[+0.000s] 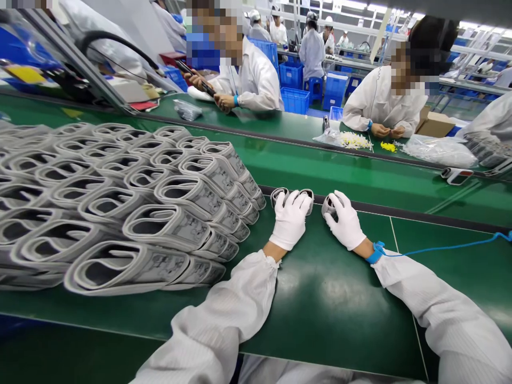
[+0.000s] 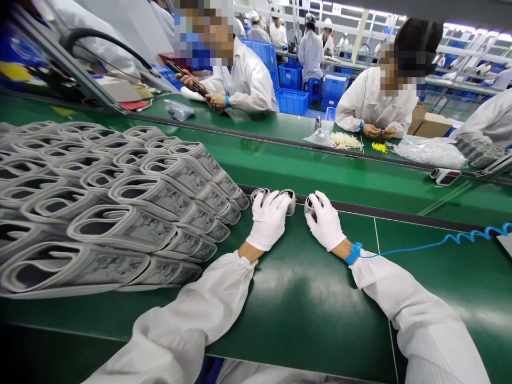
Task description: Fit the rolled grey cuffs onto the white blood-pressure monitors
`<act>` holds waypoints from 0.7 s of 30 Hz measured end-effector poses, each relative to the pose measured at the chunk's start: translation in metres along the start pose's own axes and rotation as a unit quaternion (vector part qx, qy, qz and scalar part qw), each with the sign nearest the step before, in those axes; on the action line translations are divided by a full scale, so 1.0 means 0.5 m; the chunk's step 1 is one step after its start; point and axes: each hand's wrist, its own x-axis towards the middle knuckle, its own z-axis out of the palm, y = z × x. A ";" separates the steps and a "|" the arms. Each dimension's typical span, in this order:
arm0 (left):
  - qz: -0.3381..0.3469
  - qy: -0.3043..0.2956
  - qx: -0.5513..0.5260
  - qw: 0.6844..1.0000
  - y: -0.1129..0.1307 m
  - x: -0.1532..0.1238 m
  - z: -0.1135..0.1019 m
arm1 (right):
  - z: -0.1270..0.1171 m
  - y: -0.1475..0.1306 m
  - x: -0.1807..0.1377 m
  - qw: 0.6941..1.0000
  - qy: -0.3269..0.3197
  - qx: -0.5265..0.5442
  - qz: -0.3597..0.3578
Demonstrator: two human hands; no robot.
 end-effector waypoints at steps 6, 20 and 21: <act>0.014 0.019 -0.002 1.000 0.005 -0.005 -0.003 | 0.003 -0.001 0.004 1.000 -0.010 -0.005 -0.010; 0.080 0.161 -0.019 0.984 0.031 -0.054 -0.010 | -0.010 0.001 -0.014 0.993 0.095 -0.016 -0.076; 0.105 0.161 -0.031 0.981 0.044 -0.069 -0.022 | -0.019 -0.008 -0.021 0.989 0.118 -0.014 -0.089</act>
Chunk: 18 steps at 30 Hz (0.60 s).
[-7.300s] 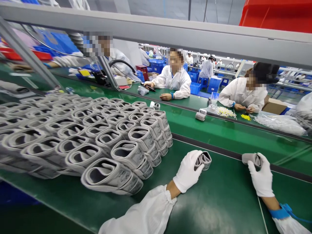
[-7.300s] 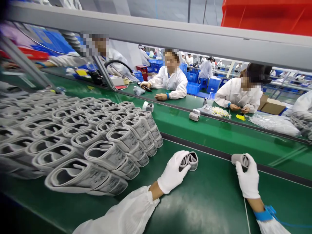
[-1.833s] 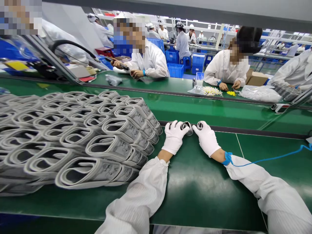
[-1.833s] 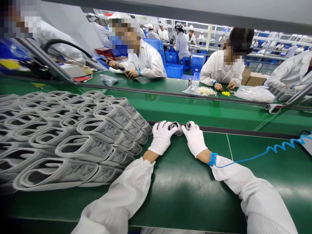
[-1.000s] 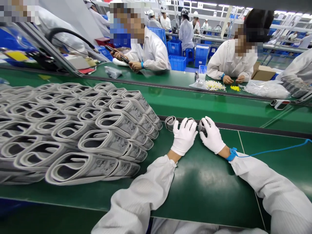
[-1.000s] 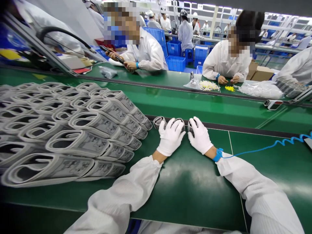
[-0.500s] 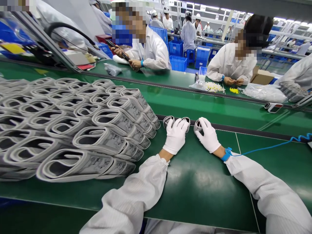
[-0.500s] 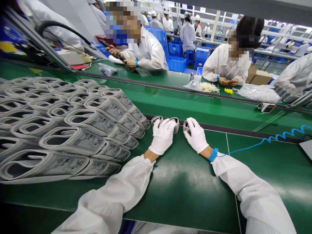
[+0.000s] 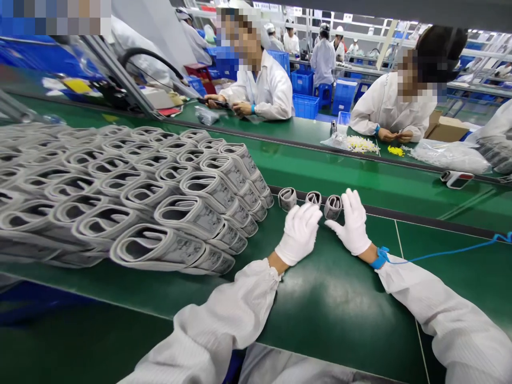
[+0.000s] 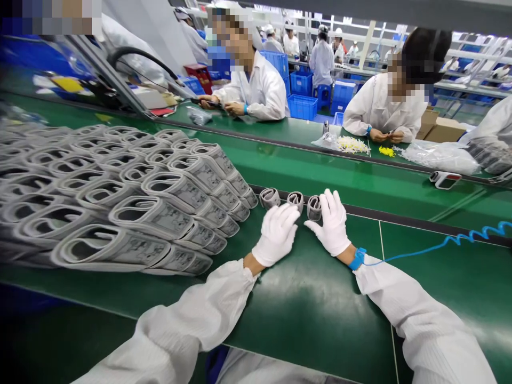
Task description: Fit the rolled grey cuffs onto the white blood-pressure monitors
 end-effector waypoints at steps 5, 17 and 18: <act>0.084 -0.062 -0.110 0.988 0.086 -0.032 -0.080 | -0.049 -0.059 -0.031 0.979 -0.006 0.113 -0.169; -0.183 -0.158 0.077 0.967 0.058 -0.200 -0.225 | -0.015 -0.174 0.245 0.967 -0.074 0.164 -0.180; -0.193 -0.158 0.088 0.964 0.059 -0.203 -0.223 | 0.002 -0.189 0.294 0.968 -0.062 0.178 -0.168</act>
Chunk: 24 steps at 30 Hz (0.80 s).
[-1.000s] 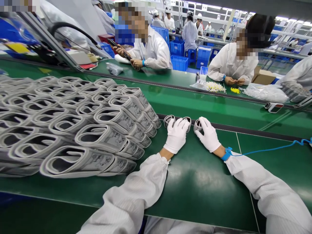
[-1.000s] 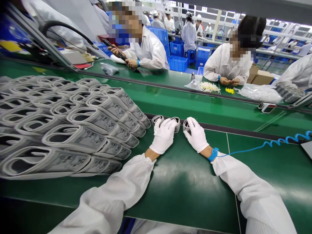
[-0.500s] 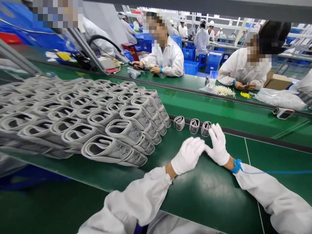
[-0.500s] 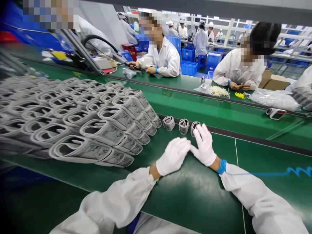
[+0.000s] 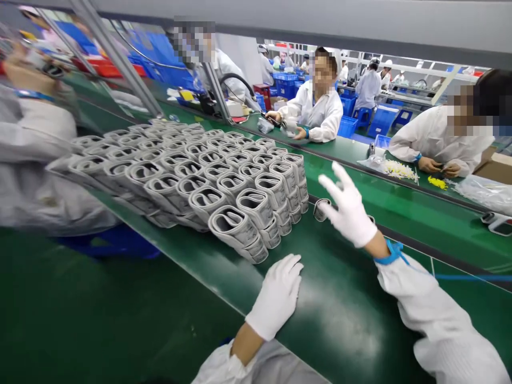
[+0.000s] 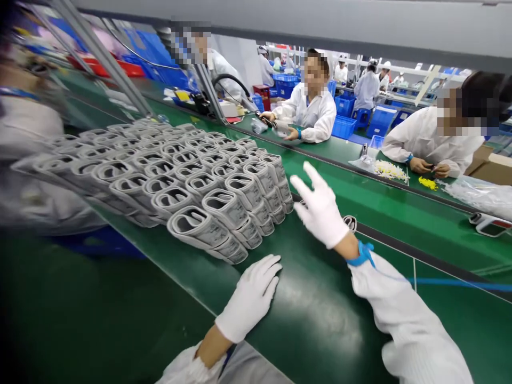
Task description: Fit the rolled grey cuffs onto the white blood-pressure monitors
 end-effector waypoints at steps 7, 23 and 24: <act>-0.039 0.007 0.003 0.999 0.017 0.010 0.018 | 0.089 0.050 0.230 0.984 -0.158 0.072 0.034; 0.035 0.071 -0.152 0.985 0.019 -0.018 -0.018 | -0.221 -0.069 -0.126 0.979 0.091 -0.145 0.115; 0.025 0.055 -0.173 0.983 0.017 -0.021 -0.023 | -0.237 -0.074 -0.184 0.972 0.079 -0.170 0.141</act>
